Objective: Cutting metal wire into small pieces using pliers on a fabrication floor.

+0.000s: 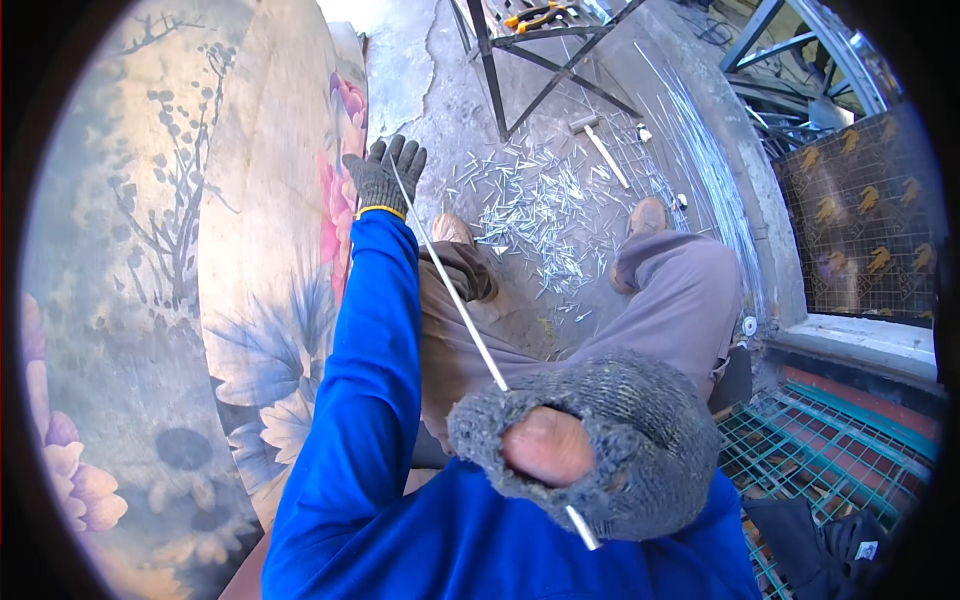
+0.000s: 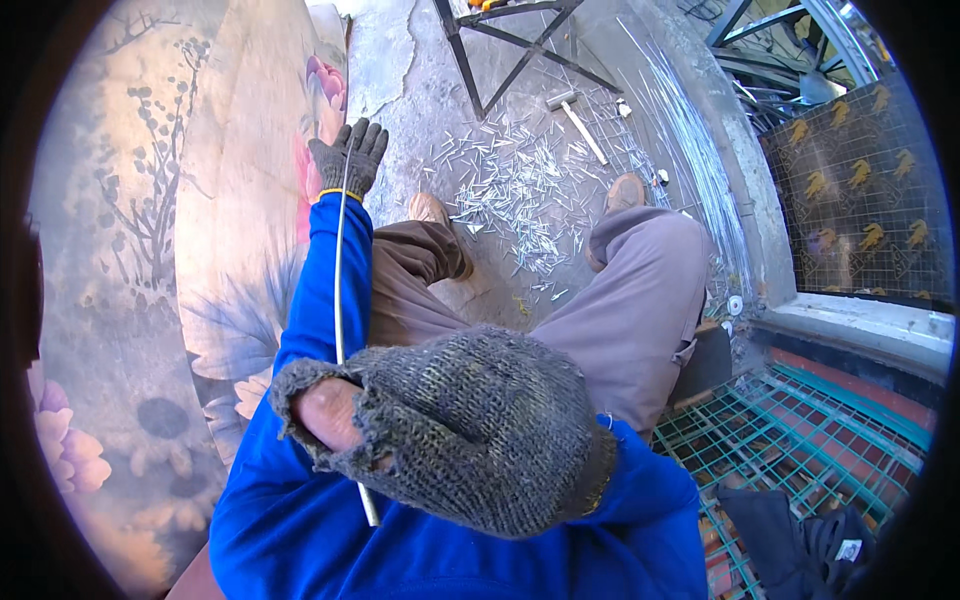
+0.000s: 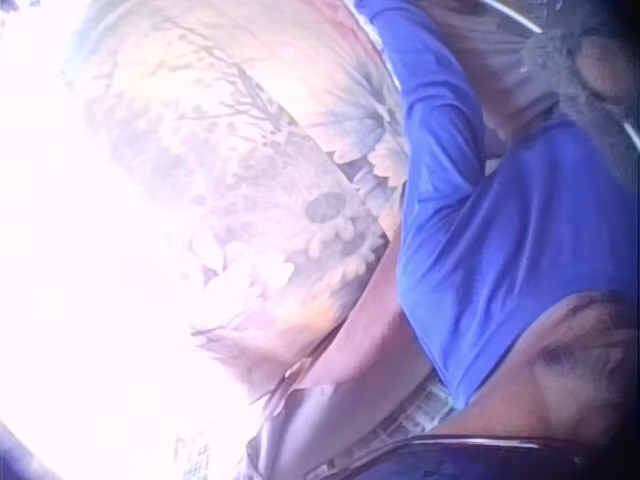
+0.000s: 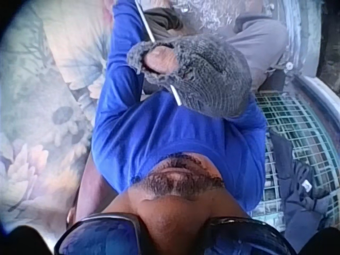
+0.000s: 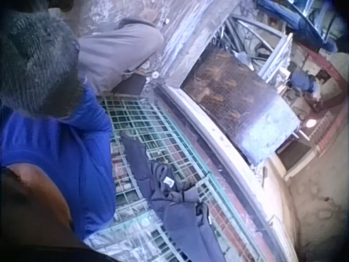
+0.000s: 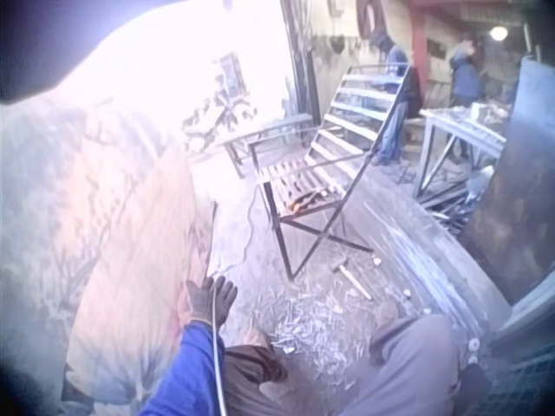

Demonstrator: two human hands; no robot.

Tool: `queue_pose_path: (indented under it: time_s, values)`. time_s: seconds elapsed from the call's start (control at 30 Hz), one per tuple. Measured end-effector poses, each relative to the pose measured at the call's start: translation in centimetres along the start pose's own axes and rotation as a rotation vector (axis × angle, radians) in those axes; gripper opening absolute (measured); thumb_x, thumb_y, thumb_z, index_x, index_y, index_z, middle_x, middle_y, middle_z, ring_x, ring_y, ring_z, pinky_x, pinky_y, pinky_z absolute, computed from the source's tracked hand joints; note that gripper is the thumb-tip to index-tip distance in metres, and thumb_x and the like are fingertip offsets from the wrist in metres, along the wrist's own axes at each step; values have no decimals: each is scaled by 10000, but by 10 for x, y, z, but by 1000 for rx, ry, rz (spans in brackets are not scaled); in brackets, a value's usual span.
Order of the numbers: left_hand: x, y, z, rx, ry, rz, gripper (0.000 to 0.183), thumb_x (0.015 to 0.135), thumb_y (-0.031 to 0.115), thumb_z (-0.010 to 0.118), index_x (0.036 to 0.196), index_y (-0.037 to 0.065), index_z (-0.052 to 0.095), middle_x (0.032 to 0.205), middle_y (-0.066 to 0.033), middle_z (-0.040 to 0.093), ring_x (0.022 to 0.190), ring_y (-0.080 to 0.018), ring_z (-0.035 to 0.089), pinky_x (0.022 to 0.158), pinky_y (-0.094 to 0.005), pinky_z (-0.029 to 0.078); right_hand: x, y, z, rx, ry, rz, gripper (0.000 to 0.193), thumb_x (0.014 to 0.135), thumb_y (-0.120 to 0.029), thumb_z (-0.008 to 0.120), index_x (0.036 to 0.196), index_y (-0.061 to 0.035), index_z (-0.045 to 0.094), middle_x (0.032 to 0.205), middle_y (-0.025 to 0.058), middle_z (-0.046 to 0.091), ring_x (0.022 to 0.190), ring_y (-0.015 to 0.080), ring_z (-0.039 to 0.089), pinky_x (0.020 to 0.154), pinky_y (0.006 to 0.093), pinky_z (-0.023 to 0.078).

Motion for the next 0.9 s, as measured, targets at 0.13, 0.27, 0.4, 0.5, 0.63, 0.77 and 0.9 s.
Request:
queue_pose_path:
  time_s: [0.13, 0.27, 0.4, 0.5, 0.63, 0.77, 0.9]
  values:
    - [3, 1, 0, 10, 16, 2, 937, 913, 762, 237, 1545, 74, 165, 1594, -169, 233, 1439, -437, 259, 1113, -640, 300, 8, -2, 0, 23, 5, -4, 242, 910, -146, 678, 1136, -59, 669, 1049, 128, 702, 891, 236, 700, 776, 351, 569]
    - [5, 1, 0, 29, -16, -1, 907, 928, 743, 224, 1539, 77, 148, 1567, -201, 264, 1396, -458, 318, 1092, -632, 337, 16, -3, 2, 46, 8, -3, 236, 908, -151, 679, 1129, -71, 670, 1052, 121, 699, 900, 239, 696, 783, 359, 567]
    - [0, -20, 13, 18, 143, -6, 722, 993, 584, 334, 1418, 0, 348, 1402, -252, 467, 1266, -429, 496, 1018, -570, 462, 22, -1, 2, 46, 11, 22, 229, 906, -157, 681, 1122, -82, 670, 1054, 114, 696, 909, 242, 692, 790, 368, 564]
    - [42, 9, -30, 133, 73, -18, 430, 1005, 323, 446, 1143, -71, 550, 1119, -232, 639, 1033, -339, 653, 878, -457, 580, 35, -11, 8, 97, -14, -33, 224, 905, -161, 682, 1117, -91, 671, 1056, 109, 694, 915, 245, 689, 795, 374, 563]
    - [45, -11, -30, 60, 88, -72, 390, 996, 287, 451, 1106, -70, 561, 1076, -221, 647, 984, -324, 659, 848, -438, 587, 49, -15, 8, 101, -42, -25, 217, 902, -166, 684, 1110, -103, 671, 1059, 102, 691, 924, 248, 685, 802, 383, 560]
    - [39, -14, -31, -21, 112, -114, 338, 985, 239, 457, 1057, -69, 576, 1019, -206, 657, 918, -303, 666, 809, -414, 597, 62, -23, 13, 124, -77, -40, 211, 900, -172, 685, 1103, -115, 672, 1061, 95, 689, 933, 251, 681, 809, 391, 558]
    - [33, -19, -25, -101, 125, -163, 291, 974, 191, 463, 1007, -69, 590, 962, -192, 667, 851, -282, 674, 770, -390, 606, 74, -32, 17, 139, -106, -49, 204, 898, -177, 687, 1096, -127, 672, 1063, 87, 686, 942, 255, 677, 817, 399, 556]
Point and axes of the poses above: each hand's wrist, its own x-axis towards the middle knuckle, its own z-axis out of the palm, y = z × x, the point moved 5 cm from there along x, towards the middle knuckle
